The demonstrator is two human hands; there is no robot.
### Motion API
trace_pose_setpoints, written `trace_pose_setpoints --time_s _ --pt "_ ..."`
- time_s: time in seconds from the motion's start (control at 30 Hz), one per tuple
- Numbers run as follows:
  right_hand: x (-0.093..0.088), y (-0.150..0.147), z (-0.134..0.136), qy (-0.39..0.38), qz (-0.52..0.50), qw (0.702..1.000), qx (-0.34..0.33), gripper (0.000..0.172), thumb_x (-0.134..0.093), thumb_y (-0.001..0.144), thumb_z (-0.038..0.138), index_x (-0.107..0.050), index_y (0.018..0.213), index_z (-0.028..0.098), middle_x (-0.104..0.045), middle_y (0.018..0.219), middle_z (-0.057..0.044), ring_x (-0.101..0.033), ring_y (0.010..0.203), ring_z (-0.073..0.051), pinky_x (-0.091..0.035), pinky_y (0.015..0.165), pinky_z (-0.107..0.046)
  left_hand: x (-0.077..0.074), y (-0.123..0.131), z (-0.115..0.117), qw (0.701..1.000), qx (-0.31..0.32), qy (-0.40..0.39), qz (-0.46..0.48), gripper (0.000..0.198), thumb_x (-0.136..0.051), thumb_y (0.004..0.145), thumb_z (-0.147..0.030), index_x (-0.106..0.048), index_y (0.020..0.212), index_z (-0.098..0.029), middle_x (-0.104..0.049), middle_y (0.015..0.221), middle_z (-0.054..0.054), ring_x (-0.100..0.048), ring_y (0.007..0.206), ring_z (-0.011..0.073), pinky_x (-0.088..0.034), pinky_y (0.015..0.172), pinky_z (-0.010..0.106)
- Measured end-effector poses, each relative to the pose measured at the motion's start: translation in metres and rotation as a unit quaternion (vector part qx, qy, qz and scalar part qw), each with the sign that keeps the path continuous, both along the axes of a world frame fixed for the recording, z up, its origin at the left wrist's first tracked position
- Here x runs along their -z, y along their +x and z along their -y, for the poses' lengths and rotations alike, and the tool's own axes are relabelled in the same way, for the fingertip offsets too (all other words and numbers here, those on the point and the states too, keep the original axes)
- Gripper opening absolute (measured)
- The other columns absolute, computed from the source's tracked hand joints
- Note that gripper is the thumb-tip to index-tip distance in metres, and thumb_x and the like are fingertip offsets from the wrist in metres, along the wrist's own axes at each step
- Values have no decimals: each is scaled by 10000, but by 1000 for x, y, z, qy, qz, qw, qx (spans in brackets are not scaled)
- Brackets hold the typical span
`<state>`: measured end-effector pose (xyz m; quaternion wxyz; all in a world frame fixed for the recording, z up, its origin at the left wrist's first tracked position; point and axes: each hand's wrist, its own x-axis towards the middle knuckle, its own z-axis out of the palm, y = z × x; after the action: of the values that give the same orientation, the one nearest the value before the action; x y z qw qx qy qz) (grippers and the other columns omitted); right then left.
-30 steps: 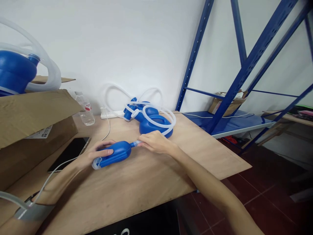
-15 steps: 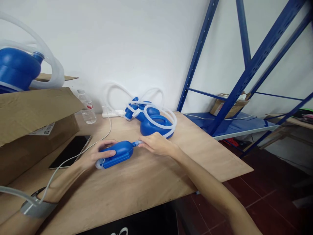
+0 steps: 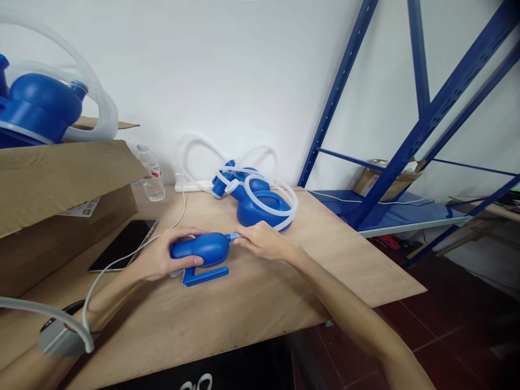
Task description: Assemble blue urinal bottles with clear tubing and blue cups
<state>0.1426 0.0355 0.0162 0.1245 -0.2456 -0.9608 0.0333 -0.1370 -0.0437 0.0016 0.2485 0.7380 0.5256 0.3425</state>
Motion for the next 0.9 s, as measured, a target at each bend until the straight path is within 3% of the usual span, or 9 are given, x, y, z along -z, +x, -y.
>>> trace_pose_setpoints --time_s 0.2,0.33,0.43,0.5,0.63,0.77,0.9 --pt "-1 -2 2 -33 15 999 11 397 -398 1104 447 -601 888 183 -653 770 -28 -576 685 -167 -242 617 -286 -11 7 10 983 35 138 -116 581 -760 776 -574 -732 1228 -211 -765 1204 103 -716 1063 313 -558 961 417" --pt "9 -11 -1 -31 62 997 23 440 -342 1112 479 -642 969 189 -708 829 -45 -628 745 -191 -284 637 -289 -12 4 4 981 37 102 -164 625 -761 744 -629 -756 1211 -215 -778 1168 104 -730 1029 325 -572 945 422" --pt "10 -15 -7 5 26 999 24 424 -337 1115 458 -660 1040 194 -736 933 -56 -664 843 -203 -361 687 -292 -9 -1 -7 995 -15 17 -94 693 -790 680 -680 -761 1207 -231 -779 1182 87 -724 1061 334 -576 960 420" --pt "4 -10 -11 68 -8 998 15 378 -399 1100 450 -659 1165 182 -735 1069 -88 -665 979 -228 -423 803 -319 -6 -4 -12 998 -44 -51 -18 725 -810 649 -689 -757 1214 -238 -782 1185 75 -724 1077 336 -589 947 412" --pt "-13 25 -18 177 -29 984 19 450 -590 1014 472 -600 1366 190 -686 1253 -127 -606 1163 -286 -446 994 -419 -3 -11 -16 982 -88 -106 129 709 -812 619 -695 -788 1139 -214 -801 1113 81 -733 1049 346 -609 888 403" --pt "-14 63 -27 247 7 967 57 515 -666 976 298 -535 1463 192 -694 1223 -136 -602 1171 -322 -466 1012 -477 -3 -15 -16 959 -94 -152 219 638 -846 572 -661 -820 1025 -212 -815 1012 83 -752 963 335 -621 784 372" --pt "-3 78 -36 254 -36 963 81 334 -550 1021 196 -620 1348 186 -738 1072 -113 -664 1014 -283 -503 918 -435 -4 -11 -14 933 -81 -210 280 579 -896 538 -609 -826 967 -227 -819 950 73 -766 918 312 -631 757 347"
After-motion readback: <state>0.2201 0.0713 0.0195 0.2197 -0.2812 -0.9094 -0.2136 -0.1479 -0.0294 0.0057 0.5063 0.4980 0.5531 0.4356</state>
